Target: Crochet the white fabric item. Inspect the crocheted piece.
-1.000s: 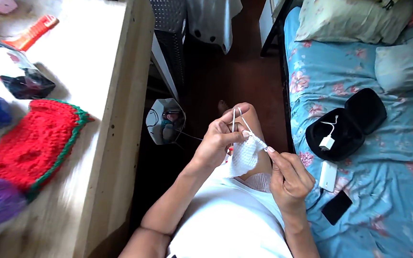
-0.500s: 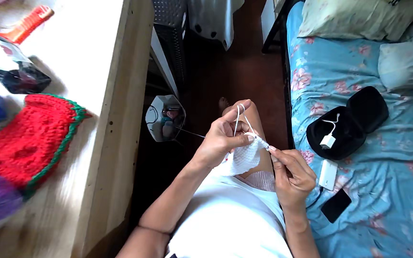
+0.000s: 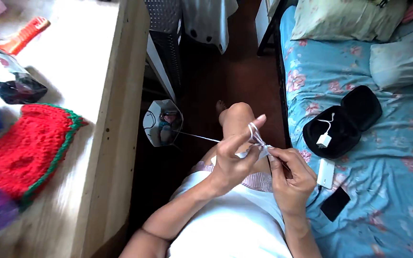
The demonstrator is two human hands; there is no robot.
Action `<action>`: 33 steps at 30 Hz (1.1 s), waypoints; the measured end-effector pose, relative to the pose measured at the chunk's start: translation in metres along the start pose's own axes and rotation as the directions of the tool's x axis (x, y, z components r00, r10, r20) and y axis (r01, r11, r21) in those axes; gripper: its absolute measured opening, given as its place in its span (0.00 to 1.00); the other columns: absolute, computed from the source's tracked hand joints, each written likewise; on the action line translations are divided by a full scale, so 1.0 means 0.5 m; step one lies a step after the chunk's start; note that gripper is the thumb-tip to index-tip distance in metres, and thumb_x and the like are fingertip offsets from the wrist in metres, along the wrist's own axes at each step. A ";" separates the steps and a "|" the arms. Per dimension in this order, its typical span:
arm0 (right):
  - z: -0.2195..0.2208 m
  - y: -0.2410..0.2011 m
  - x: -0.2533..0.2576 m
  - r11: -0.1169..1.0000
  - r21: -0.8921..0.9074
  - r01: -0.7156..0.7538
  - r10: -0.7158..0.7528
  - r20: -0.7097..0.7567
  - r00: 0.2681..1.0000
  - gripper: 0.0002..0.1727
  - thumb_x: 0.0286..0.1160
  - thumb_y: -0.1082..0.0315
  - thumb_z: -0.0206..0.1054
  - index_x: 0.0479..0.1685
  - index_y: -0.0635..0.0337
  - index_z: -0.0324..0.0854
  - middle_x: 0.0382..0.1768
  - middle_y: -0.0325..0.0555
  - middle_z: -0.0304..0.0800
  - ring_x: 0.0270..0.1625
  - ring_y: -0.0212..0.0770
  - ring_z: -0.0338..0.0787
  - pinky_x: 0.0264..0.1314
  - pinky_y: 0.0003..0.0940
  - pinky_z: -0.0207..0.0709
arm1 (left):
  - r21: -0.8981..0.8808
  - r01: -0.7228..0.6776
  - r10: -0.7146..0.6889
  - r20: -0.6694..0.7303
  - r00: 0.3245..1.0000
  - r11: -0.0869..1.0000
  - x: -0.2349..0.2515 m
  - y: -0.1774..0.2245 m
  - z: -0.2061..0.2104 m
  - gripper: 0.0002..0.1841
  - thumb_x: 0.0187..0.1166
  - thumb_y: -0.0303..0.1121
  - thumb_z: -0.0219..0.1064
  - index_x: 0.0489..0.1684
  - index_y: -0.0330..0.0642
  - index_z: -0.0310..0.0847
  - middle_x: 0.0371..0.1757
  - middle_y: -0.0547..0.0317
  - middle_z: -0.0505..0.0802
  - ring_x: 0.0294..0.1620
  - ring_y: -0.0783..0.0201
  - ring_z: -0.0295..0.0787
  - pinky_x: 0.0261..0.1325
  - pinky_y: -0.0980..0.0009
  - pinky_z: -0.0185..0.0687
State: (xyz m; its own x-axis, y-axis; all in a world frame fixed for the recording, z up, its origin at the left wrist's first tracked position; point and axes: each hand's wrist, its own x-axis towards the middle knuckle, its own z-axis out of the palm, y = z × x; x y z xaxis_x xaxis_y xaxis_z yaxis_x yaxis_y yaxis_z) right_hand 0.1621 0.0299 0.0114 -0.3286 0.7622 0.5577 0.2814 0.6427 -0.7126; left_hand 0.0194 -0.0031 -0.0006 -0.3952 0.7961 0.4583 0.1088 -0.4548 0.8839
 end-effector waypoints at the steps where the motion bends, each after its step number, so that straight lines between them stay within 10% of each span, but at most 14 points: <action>1: 0.001 -0.008 0.003 0.999 -0.048 -0.002 0.002 -0.002 1.000 0.08 0.75 0.76 0.66 0.39 0.70 0.91 0.34 0.46 0.90 0.39 0.20 0.86 0.45 0.09 0.78 | 0.041 -0.100 0.102 -0.033 0.994 0.994 -0.008 -0.011 0.008 0.24 0.67 0.14 0.70 0.67 0.28 0.82 0.47 0.49 0.95 0.43 0.69 0.92 0.52 0.71 0.89; 7: 0.000 -0.004 0.011 0.733 0.559 -0.388 0.395 0.114 0.912 0.10 0.69 0.83 0.68 0.46 0.64 0.85 0.38 0.36 0.93 0.34 0.23 0.89 0.36 0.17 0.84 | -0.140 -0.084 0.058 -0.178 0.982 0.987 -0.008 -0.007 0.017 0.24 0.69 0.16 0.71 0.65 0.44 0.87 0.45 0.64 0.96 0.47 0.72 0.93 0.56 0.70 0.89; 12: 0.022 0.014 -0.018 0.980 0.166 -0.109 0.130 -0.121 0.984 0.06 0.73 0.80 0.68 0.44 0.74 0.85 0.38 0.42 0.90 0.40 0.19 0.88 0.46 0.12 0.84 | -0.281 0.100 -0.165 -0.218 0.962 0.955 0.009 -0.001 0.020 0.28 0.64 0.12 0.68 0.69 0.37 0.84 0.39 0.66 0.95 0.39 0.73 0.90 0.47 0.73 0.89; 19: 0.023 0.018 -0.022 0.944 -0.313 0.105 -0.154 -0.136 0.979 0.10 0.78 0.75 0.63 0.40 0.70 0.92 0.32 0.52 0.87 0.36 0.33 0.86 0.41 0.16 0.78 | -0.311 0.173 -0.236 -0.177 0.956 0.934 0.019 0.007 0.009 0.28 0.63 0.11 0.66 0.69 0.32 0.83 0.35 0.64 0.94 0.32 0.75 0.88 0.40 0.76 0.87; 33: -0.001 0.039 -0.023 0.962 -0.201 0.185 -0.198 -0.046 0.979 0.11 0.78 0.76 0.63 0.42 0.68 0.93 0.32 0.51 0.88 0.37 0.31 0.86 0.43 0.15 0.77 | -0.370 0.445 -0.443 0.095 0.892 0.816 0.049 0.013 -0.055 0.26 0.68 0.12 0.63 0.69 0.33 0.83 0.36 0.59 0.92 0.31 0.74 0.87 0.37 0.77 0.86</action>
State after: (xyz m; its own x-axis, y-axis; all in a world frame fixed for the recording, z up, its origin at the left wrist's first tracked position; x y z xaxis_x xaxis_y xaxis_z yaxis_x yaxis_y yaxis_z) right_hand 0.1718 0.0338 -0.0087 -0.3361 0.6226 0.7067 0.3910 0.7749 -0.4967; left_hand -0.0149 0.0023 0.0137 -0.3137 0.9492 0.0260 -0.4245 -0.1646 0.8904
